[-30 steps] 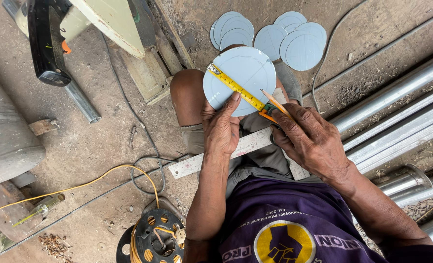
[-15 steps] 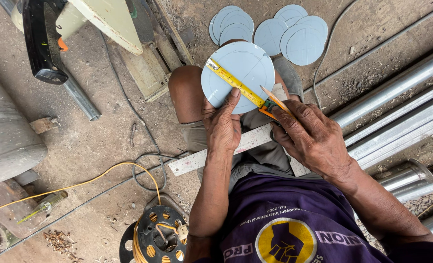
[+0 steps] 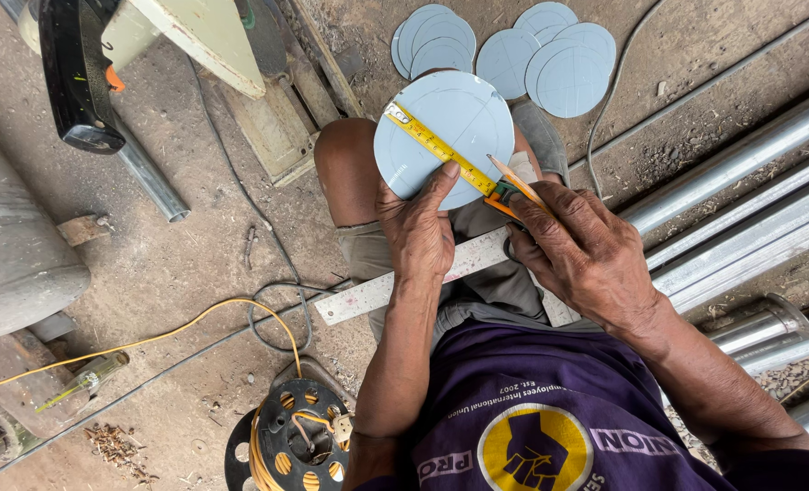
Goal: The person measures and marks multiple circular discs using a tape measure and pencil. They place each disc on their lap, measure across the diameter, and mark the center and lines before setting the disc aside and picking up the next one.
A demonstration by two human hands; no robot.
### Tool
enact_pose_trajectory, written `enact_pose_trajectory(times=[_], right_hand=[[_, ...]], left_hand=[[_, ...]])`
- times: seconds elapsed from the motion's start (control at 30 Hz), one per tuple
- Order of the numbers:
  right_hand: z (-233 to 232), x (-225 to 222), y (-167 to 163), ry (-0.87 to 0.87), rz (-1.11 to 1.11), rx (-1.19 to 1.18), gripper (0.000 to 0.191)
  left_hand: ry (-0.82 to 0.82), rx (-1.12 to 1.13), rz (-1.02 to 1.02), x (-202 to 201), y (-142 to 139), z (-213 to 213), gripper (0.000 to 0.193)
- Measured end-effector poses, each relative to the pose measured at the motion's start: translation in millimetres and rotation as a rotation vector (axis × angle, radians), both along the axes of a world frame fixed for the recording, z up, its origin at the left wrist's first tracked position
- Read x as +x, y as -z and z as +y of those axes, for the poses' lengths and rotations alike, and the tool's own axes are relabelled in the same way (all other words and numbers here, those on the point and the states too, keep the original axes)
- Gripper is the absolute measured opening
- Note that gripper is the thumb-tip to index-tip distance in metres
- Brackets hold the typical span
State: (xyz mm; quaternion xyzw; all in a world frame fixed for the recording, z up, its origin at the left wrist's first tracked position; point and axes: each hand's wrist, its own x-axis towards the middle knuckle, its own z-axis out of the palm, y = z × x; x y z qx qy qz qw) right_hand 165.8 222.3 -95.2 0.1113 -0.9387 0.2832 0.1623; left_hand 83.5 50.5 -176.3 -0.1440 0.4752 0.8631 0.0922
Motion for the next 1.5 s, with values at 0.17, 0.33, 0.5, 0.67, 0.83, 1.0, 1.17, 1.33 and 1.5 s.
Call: enact_pose_trajectory(times=[0.17, 0.33, 0.5, 0.67, 0.83, 1.0, 1.17, 1.33, 1.5], right_hand=[[-1, 2, 1, 0.006, -0.014, 0.030, 0.047], [-2, 8, 5, 0.011, -0.015, 0.067, 0.052], [-5, 10, 9, 0.037, -0.072, 0.043, 0.063], [-3, 13, 10, 0.030, -0.080, 0.040, 0.060], [0, 12, 11, 0.025, -0.070, 0.024, 0.058], [-2, 11, 11, 0.026, -0.085, 0.026, 0.058], [-4, 8, 9, 0.025, -0.064, 0.016, 0.058], [-4, 7, 10, 0.023, -0.058, 0.001, 0.059], [-4, 10, 11, 0.041, -0.084, 0.007, 0.059]], left_hand=[[-0.042, 0.005, 0.001, -1, 4, 2, 0.041], [-0.078, 0.010, -0.049, 1, 7, 4, 0.045], [-0.092, 0.020, -0.062, -2, 3, 2, 0.046], [-0.085, 0.015, -0.047, -2, -1, 1, 0.045], [-0.081, 0.028, -0.034, -2, -1, 4, 0.045], [-0.070, -0.019, -0.083, -2, 0, 3, 0.043], [-0.062, -0.040, -0.102, -4, 1, 1, 0.041], [-0.070, -0.010, -0.074, -5, 2, 2, 0.042], [-0.079, -0.009, -0.052, -2, 1, 2, 0.043]])
